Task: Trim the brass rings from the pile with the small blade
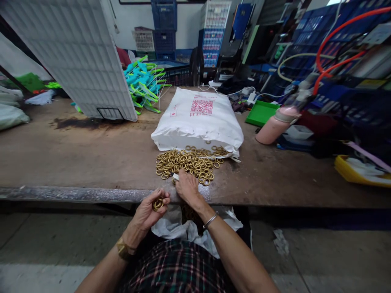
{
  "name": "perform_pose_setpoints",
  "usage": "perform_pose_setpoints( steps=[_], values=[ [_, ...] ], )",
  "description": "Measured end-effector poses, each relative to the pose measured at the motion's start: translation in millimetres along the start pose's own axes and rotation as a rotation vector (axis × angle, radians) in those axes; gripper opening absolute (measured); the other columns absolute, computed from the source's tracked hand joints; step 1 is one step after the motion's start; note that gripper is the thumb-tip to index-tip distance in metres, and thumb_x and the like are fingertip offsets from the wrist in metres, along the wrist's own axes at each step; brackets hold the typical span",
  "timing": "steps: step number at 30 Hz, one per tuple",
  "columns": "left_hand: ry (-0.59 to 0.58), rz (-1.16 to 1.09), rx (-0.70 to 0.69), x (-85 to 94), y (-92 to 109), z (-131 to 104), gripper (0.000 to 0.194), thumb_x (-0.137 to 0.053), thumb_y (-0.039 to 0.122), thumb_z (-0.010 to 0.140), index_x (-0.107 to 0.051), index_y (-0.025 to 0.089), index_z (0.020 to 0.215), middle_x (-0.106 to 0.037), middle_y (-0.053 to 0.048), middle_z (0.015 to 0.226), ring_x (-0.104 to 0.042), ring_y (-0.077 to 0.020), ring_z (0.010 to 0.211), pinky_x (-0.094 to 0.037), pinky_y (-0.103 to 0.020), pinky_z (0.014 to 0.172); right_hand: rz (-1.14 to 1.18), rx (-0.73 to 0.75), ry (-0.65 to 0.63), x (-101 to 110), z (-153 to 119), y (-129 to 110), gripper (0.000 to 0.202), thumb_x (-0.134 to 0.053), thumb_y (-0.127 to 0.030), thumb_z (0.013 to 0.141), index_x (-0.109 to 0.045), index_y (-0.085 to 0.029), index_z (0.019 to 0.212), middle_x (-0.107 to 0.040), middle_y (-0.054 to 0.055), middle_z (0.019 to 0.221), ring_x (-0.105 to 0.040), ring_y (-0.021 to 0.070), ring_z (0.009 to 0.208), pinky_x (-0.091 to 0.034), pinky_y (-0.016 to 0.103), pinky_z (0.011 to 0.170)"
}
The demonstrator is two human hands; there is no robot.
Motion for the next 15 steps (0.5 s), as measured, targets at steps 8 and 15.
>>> perform_pose_setpoints(
  steps=[8, 15],
  values=[
    [0.07, 0.679, -0.347, -13.7, 19.4, 1.6, 0.021, -0.059, 0.037, 0.073, -0.052, 0.018, 0.077, -0.046, 0.005, 0.054, -0.038, -0.0058, 0.043, -0.026, -0.016, 0.038, 0.414, 0.033, 0.07, 4.9, -14.3, 20.4, 0.012, -0.041, -0.021, 0.075, -0.052, -0.017, 0.077, -0.056, 0.0, 0.064, -0.047, 0.0117, 0.057, -0.029, 0.023, 0.054],
    [-0.062, 1.107, -0.693, -44.9, 26.0, -5.0, 0.017, -0.059, 0.02, 0.073, -0.067, 0.02, 0.088, -0.062, -0.003, 0.073, -0.051, -0.0126, 0.064, -0.04, -0.023, 0.067, 0.994, -0.074, -0.008, -2.1, -23.1, 26.2, 0.015, -0.045, -0.026, 0.068, -0.053, -0.018, 0.077, -0.044, -0.007, 0.054, -0.039, 0.0087, 0.049, -0.03, 0.02, 0.048]
  ],
)
Point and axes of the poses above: each hand's wrist, its own z-axis towards the middle knuckle, its own x-axis out of the back of the hand, y = z × x, the point moved 8 cm from there along z, towards the middle knuckle
